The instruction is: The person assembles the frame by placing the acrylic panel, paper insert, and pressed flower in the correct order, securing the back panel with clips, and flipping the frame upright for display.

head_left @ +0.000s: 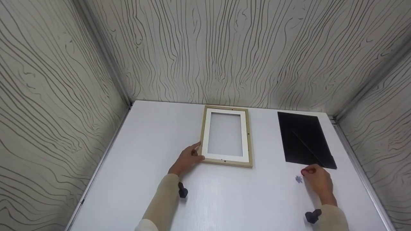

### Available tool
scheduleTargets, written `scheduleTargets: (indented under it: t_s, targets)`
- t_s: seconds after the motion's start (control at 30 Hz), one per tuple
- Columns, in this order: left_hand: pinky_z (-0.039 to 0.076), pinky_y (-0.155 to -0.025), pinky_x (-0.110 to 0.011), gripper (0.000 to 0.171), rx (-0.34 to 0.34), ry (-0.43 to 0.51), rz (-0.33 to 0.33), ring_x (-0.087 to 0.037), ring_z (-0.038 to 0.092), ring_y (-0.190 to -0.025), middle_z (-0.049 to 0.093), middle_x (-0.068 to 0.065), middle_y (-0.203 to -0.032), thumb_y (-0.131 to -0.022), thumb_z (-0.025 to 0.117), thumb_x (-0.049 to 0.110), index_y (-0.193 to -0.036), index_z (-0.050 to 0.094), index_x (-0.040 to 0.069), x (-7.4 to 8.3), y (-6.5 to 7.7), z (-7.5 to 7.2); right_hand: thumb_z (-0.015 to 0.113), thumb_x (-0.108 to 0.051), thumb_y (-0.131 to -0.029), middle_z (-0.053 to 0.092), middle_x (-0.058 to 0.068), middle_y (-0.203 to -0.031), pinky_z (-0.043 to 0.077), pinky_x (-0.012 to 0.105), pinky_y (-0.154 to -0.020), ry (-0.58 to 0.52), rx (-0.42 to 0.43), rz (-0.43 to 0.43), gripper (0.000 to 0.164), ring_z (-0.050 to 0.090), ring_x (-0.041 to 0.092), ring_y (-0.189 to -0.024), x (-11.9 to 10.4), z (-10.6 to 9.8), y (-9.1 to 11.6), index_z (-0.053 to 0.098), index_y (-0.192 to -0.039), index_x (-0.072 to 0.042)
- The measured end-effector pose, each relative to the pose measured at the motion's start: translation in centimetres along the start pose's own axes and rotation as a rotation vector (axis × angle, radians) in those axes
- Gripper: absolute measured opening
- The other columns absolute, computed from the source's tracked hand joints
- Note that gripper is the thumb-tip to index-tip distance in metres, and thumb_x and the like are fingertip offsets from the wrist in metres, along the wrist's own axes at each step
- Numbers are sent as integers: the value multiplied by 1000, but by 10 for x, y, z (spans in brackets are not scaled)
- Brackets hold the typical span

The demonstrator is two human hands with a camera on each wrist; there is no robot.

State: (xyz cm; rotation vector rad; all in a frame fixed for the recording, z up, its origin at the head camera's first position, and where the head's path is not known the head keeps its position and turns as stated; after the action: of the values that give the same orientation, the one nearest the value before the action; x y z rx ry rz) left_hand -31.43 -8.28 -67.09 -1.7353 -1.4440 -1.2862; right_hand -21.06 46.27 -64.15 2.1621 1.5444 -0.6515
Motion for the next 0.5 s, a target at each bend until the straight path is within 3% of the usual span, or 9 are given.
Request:
scheduleTargets:
  t_s: [0.5]
  targets:
    - [48, -93, -37, 77, 0, -24, 9, -19, 53, -102, 61, -7, -111, -96, 80, 30, -164, 45, 19, 1, -2, 0, 65, -18, -106, 68, 26, -115, 49, 29, -62, -120, -37, 58, 25, 59, 26, -85, -4, -6, 4, 68, -117, 3]
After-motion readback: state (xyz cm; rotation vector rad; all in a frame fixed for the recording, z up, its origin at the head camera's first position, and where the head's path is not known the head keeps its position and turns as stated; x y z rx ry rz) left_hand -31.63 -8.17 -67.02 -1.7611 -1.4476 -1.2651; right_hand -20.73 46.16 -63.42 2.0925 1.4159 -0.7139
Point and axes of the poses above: each hand's wrist, its own y-axis away from the middle knuckle, its own z-axis out of the palm, x = y × z, the point moved 5 cm from there along -y, towards the middle knuckle
